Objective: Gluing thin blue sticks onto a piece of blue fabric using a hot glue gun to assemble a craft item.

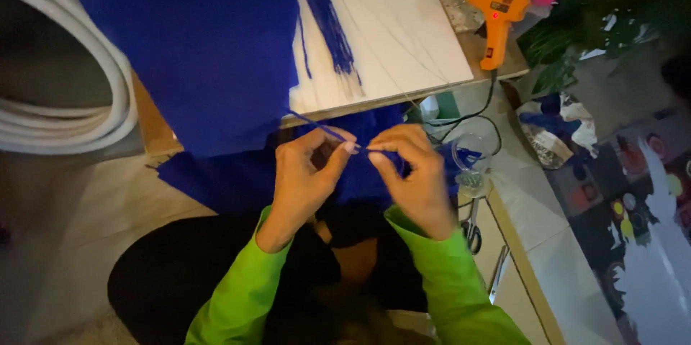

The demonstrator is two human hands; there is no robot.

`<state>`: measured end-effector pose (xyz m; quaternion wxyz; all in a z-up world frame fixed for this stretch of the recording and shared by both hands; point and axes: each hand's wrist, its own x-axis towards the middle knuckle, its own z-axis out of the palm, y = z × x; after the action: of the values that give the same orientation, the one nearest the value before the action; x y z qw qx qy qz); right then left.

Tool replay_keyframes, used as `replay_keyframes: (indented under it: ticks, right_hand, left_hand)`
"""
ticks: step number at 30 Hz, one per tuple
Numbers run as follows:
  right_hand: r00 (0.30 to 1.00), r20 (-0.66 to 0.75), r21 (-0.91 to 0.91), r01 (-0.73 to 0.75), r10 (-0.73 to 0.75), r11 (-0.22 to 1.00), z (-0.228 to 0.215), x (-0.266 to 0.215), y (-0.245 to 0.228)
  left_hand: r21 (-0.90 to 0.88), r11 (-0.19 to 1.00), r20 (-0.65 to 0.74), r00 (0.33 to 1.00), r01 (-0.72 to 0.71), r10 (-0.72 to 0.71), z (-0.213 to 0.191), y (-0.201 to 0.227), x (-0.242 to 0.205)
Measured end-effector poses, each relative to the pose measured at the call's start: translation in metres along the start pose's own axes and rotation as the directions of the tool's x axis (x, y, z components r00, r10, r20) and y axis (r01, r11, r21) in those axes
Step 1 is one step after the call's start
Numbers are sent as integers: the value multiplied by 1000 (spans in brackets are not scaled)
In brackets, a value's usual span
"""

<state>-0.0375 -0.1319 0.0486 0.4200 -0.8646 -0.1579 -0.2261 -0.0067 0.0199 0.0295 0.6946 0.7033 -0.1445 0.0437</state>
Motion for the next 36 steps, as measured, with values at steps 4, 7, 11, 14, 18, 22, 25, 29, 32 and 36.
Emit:
replay_keyframes:
  ticks: [4, 7, 11, 14, 18, 22, 25, 29, 32, 36]
  right_hand:
    - [983, -185, -16, -22, 18, 1000, -68, 17, 29]
    - [901, -427, -266, -43, -78, 963, -114, 33, 123]
    - [886, -366, -214, -378, 285, 901, -110, 69, 195]
    - [868, -348, -239, -446, 353, 862, -106, 80, 242]
    - [793, -448, 48, -439, 412, 897, -107, 81, 242]
    - [844, -379, 312, -269, 379, 911, -128, 32, 152]
    - [961, -276, -157, -36, -9, 987, -128, -5, 71]
    - [922, -180, 139, -321, 343, 937, -104, -51, 21]
    - [881, -30, 186, -460, 473, 868, -78, -67, 13]
    - [957, -86, -76, -285, 278, 956, -44, -49, -20]
  left_hand:
    - [-10, 1000, -59, 998, -27, 26, -3, 3, 2]
    - [-102, 995, -72, 997, -3, -4, -5, 2, 1]
    - [-3, 999, -123, 991, -53, 52, -2, -3, 3]
    - [-9, 998, -120, 991, -55, 53, -3, -7, 2]
    - [-56, 998, -138, 990, -30, 22, -5, -12, 3]
    - [-31, 999, -163, 986, 23, -28, -8, -2, 5]
    - [-70, 997, -163, 986, 22, -33, -7, -4, 7]
    - [-51, 999, -136, 991, 5, -12, -4, -3, 5]
    - [-42, 999, -121, 993, -4, -1, -3, -3, 4]
    - [-22, 1000, -93, 996, -3, 1, -4, -5, 1]
